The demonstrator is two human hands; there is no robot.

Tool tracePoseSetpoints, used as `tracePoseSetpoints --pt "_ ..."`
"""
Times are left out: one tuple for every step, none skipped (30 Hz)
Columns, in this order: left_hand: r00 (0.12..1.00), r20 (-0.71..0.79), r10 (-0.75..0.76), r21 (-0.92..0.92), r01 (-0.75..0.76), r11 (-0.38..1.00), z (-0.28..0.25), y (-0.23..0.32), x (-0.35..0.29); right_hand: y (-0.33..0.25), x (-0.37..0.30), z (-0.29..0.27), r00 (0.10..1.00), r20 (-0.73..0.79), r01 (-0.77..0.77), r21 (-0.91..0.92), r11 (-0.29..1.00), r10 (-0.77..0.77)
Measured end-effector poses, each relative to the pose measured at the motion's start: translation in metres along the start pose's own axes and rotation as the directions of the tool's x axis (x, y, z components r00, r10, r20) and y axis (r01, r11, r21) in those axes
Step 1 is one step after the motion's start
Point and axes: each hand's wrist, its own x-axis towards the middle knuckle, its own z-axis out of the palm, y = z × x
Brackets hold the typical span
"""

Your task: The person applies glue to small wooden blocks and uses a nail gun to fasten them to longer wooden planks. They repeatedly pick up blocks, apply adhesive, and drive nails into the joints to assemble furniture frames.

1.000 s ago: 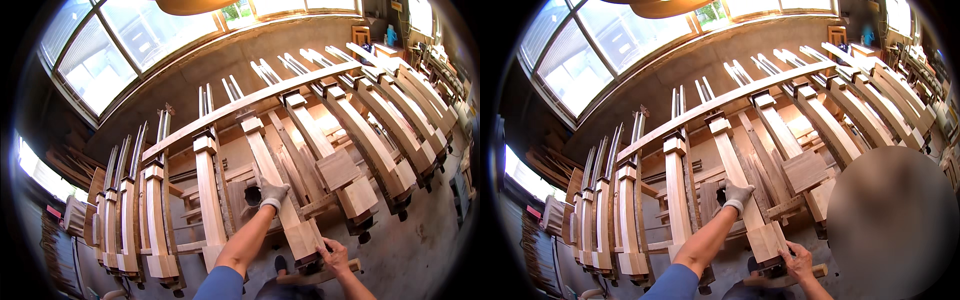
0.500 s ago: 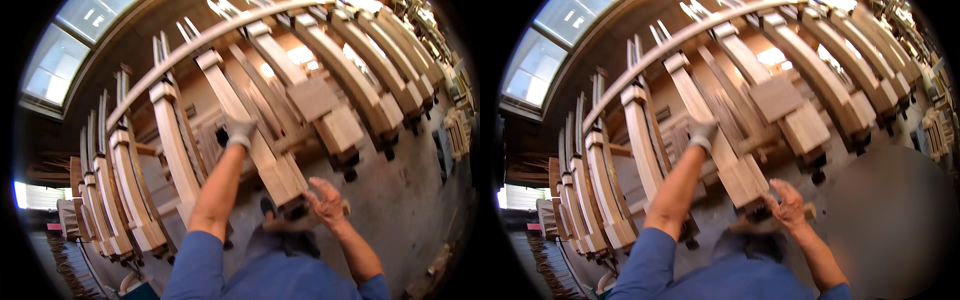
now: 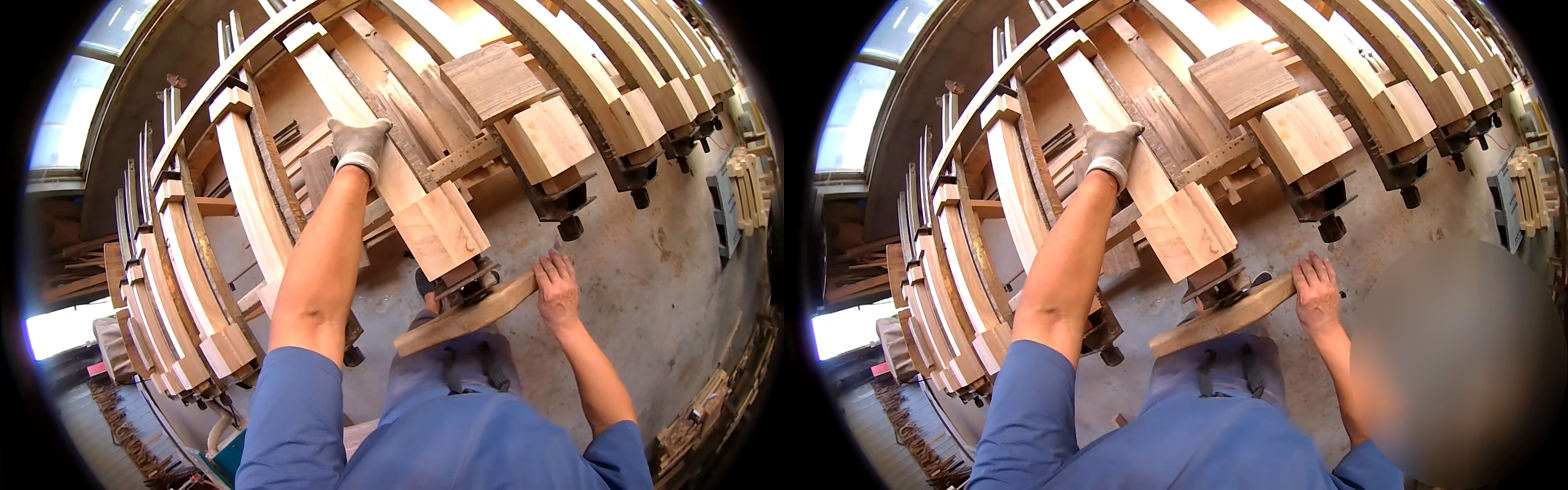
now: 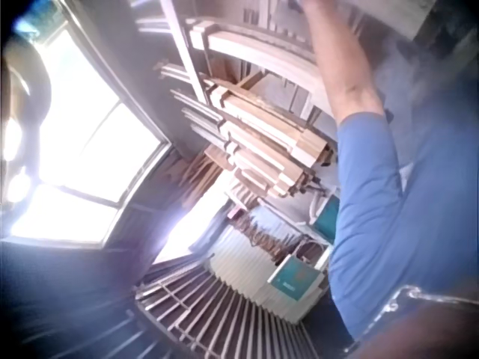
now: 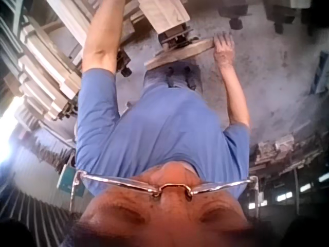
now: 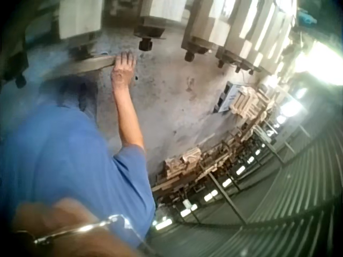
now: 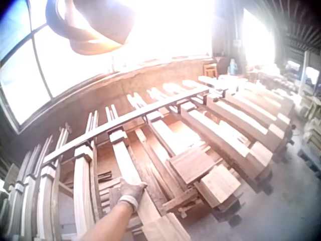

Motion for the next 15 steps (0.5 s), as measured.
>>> tracePoseSetpoints --pt "1.000 -0.013 0.006 0.011 -0.006 1.000 0.004 -0.006 0.005 0.004 -0.005 0.021 0.999 0.008 -0.045 0.029 0.999 0.045" --pt "1.000 0.000 -0.002 0.010 0.002 1.000 0.006 -0.004 0.003 0.006 -0.009 0.042 0.995 0.017 -0.096 0.052 0.994 0.095" --pt "1.000 0.011 -0.010 0.008 0.010 1.000 0.004 0.001 -0.001 0.002 -0.015 0.063 0.974 0.086 -0.222 0.171 0.960 0.209" --pt "0.999 0.027 -0.017 0.004 0.017 1.000 0.006 0.004 -0.004 -0.001 -0.027 0.095 0.928 0.090 -0.368 0.376 0.850 0.362" --pt "1.000 -0.005 0.004 0.015 -0.004 1.000 0.007 0.002 -0.003 -0.004 -0.041 0.135 0.861 0.123 -0.471 0.559 0.682 0.494" --pt "0.999 -0.039 0.023 0.026 -0.022 0.999 0.009 -0.002 -0.001 -0.005 -0.048 0.164 0.778 0.186 -0.530 0.707 0.468 0.600" --pt "0.997 -0.070 0.041 0.036 -0.039 0.999 0.010 -0.005 0.001 -0.007 -0.046 0.178 0.601 0.467 -0.318 0.884 -0.343 0.648" --pt "0.997 -0.067 0.042 0.031 -0.040 0.999 0.010 -0.005 0.002 -0.004 -0.046 0.184 0.582 0.520 -0.304 0.852 -0.426 0.625" --pt "0.997 -0.063 0.044 0.026 -0.042 0.999 0.010 -0.005 0.004 0.001 -0.048 0.188 0.564 0.570 -0.287 0.813 -0.506 0.597" --pt "0.997 -0.060 0.044 0.023 -0.042 0.999 0.010 -0.007 0.005 0.000 -0.045 0.185 0.547 0.619 -0.268 0.767 -0.583 0.564" --pt "0.996 -0.063 0.066 0.035 -0.063 0.997 0.011 -0.010 0.006 -0.001 -0.044 0.180 0.536 0.645 -0.276 0.744 -0.609 0.545" --pt "0.994 -0.065 0.087 0.047 -0.084 0.995 0.014 -0.012 0.008 -0.003 -0.044 0.175 0.525 0.670 -0.283 0.719 -0.635 0.525" --pt "0.992 -0.066 0.103 0.055 -0.099 0.994 0.015 -0.012 0.008 -0.007 -0.044 0.170 0.514 0.696 -0.290 0.691 -0.662 0.501" --pt "0.991 -0.069 0.118 0.059 -0.114 0.992 0.015 -0.012 0.009 -0.014 -0.046 0.166 0.589 0.544 -0.424 0.838 -0.344 0.598" --pt "0.990 -0.069 0.125 0.056 -0.122 0.991 0.016 -0.011 0.010 -0.022 -0.050 0.160 0.683 0.377 -0.499 0.866 0.023 0.626"
